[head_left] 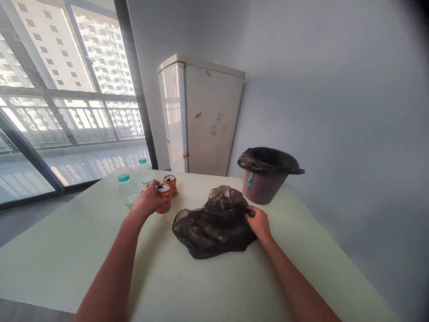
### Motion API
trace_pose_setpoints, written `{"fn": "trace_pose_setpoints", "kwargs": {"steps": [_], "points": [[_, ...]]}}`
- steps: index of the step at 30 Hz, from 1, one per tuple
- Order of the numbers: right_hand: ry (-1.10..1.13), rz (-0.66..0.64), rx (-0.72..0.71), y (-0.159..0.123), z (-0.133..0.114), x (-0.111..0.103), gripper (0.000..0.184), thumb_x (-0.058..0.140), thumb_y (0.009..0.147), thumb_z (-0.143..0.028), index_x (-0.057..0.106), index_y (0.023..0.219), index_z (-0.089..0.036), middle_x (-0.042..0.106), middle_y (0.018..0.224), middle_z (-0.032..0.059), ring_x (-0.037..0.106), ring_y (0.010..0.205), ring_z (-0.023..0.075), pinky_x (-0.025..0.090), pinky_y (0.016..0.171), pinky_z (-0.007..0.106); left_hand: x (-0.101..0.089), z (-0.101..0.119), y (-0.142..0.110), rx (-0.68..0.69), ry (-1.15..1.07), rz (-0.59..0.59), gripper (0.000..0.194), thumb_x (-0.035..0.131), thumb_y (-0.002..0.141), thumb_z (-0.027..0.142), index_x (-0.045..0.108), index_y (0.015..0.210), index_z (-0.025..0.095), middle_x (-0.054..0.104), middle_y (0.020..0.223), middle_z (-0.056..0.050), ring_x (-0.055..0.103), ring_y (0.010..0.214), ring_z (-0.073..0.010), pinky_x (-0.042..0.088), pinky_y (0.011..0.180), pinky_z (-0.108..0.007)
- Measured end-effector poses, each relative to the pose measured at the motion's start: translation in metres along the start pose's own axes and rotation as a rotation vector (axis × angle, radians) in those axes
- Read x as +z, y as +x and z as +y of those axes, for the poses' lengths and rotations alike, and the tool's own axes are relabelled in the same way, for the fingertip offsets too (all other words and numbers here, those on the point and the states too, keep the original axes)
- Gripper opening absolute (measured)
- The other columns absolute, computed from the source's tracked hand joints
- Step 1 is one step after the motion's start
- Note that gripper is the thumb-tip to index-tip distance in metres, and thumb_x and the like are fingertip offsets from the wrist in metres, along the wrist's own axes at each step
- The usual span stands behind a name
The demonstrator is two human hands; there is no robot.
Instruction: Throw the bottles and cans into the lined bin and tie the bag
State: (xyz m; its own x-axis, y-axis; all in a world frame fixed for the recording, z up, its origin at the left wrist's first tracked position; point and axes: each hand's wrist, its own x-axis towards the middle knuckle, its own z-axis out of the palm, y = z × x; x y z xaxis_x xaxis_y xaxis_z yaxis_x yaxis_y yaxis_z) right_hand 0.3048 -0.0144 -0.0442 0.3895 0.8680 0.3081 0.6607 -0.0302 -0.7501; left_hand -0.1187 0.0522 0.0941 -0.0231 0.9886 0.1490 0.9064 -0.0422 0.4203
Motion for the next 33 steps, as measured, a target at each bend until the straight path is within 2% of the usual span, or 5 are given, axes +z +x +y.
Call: {"fn": "trace_pose_setpoints", "kwargs": {"steps": [14,19,22,29,33], "points": [[0.275,0.012,-0.002,-0.005,-0.02,-0.008,0.027,0.058,0.081,-0.045,0.056,0.067,-0.022,0.056,0.062,0.0005,0.048,0.062,0.0187,0.039,0.061,0.031,0.012,-0.004,0.002,-0.07,0.074,-0.168,0.059,0.072,0.079,0.042,0.047,0.125,0.015,0.065,0.128,-0.022,0.064,0.12,-0.039,0.051,0.089,-0.043],[0.436,-0.046,-0.018,-0.014,-0.037,-0.017,0.035,0.054,0.087,-0.045,0.04,0.063,-0.023,0.043,0.061,-0.0018,0.039,0.061,0.0154,0.035,0.057,0.028,0.004,0.018,-0.007,0.084,-0.075,0.142,0.065,0.072,0.083,0.049,0.048,0.135,0.018,0.056,0.146,-0.021,0.056,0.135,-0.038,0.047,0.108,-0.048],[0.607,-0.235,-0.036,-0.021,-0.046,-0.022,0.034,0.06,0.087,-0.05,0.055,0.07,-0.022,0.056,0.069,0.0014,0.05,0.066,0.0181,0.042,0.06,0.029,0.017,0.043,-0.018,0.319,-0.277,0.239,0.035,0.054,0.099,0.047,0.059,0.124,0.023,0.068,0.127,-0.011,0.067,0.118,-0.0276,0.051,0.104,-0.042],[0.764,-1.292,-0.466,-0.04,-0.058,-0.034,0.087,0.065,0.071,-0.089,0.076,0.121,-0.019,0.076,0.106,0.0181,0.072,0.1,0.0348,0.055,0.083,0.045,0.102,0.077,-0.045,0.621,-0.21,-0.221,0.042,0.069,0.085,0.024,0.065,0.127,0.023,0.074,0.112,-0.011,0.074,0.097,-0.0288,0.055,0.086,-0.037],[0.885,-0.76,-0.237,-0.032,-0.048,-0.037,0.084,0.04,0.074,-0.1,0.075,0.088,-0.025,0.059,0.058,0.0058,0.059,0.062,0.0238,0.051,0.07,0.043,0.112,0.08,-0.045,0.613,-0.321,-0.211,0.035,0.048,0.077,0.003,0.066,0.099,0.024,0.073,0.087,-0.003,0.071,0.083,-0.0226,0.052,0.081,-0.032]]}}
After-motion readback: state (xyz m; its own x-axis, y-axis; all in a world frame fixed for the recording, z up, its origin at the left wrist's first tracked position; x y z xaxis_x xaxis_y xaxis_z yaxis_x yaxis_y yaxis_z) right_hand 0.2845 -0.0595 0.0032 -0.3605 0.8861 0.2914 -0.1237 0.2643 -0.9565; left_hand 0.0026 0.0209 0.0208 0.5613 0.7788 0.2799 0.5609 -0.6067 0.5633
